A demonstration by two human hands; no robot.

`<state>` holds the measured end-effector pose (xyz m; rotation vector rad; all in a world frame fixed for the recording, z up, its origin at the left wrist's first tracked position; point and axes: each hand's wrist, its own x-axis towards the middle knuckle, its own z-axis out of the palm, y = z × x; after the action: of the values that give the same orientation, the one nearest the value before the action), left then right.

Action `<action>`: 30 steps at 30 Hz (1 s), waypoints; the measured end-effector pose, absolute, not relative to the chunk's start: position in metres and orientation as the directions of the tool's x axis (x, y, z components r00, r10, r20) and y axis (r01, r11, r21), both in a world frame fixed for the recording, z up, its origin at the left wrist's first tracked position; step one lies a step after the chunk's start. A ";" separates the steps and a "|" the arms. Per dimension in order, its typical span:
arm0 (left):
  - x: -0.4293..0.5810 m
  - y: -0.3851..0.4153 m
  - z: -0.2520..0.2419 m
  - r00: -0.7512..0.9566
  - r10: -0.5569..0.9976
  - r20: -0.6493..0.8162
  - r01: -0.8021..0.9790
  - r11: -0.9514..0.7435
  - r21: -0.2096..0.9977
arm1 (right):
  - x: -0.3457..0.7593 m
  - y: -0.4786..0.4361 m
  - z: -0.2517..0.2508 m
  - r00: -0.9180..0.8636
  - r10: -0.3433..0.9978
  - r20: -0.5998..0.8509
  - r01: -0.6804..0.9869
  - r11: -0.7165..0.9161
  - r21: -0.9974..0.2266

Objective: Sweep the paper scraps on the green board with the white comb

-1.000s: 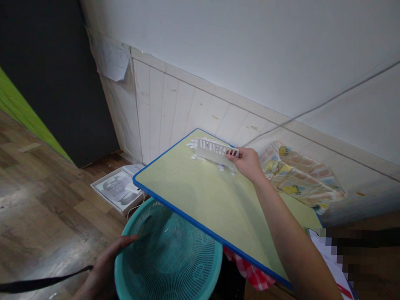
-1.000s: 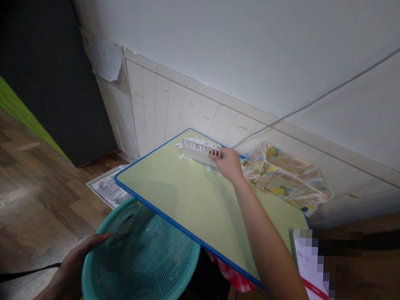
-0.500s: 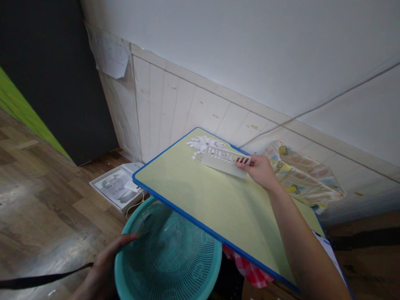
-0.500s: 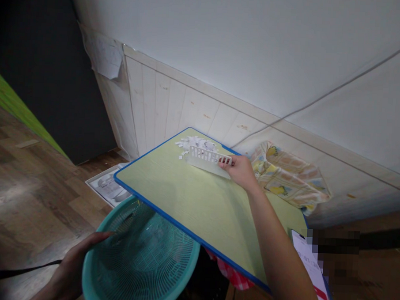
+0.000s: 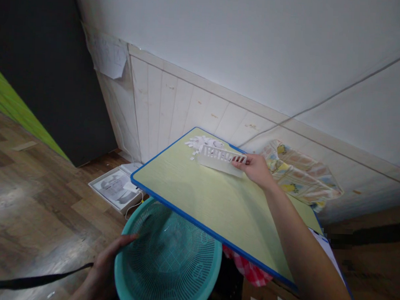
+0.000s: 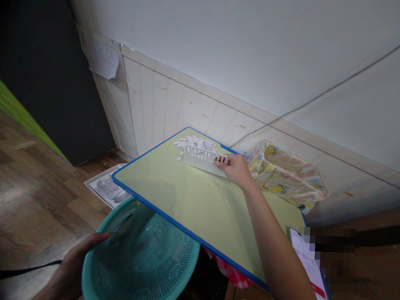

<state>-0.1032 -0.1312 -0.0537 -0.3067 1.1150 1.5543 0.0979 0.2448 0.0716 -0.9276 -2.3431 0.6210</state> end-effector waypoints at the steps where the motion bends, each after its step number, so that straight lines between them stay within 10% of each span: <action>1: -0.103 -0.131 -0.054 -0.316 0.627 -0.712 -0.874 0.100 0.475 | 0.104 0.246 0.072 -0.616 0.722 0.315 0.463 0.655 -0.598; 30: -0.103 -0.130 -0.050 -0.296 0.623 -0.724 -0.895 0.085 0.439 | 0.114 0.249 0.042 -0.560 0.771 0.304 0.350 0.553 -0.756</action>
<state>-0.1032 -0.1299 -0.0502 -0.3453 1.0795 1.5460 0.1138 0.2489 0.0425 -0.8969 -2.1547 0.8583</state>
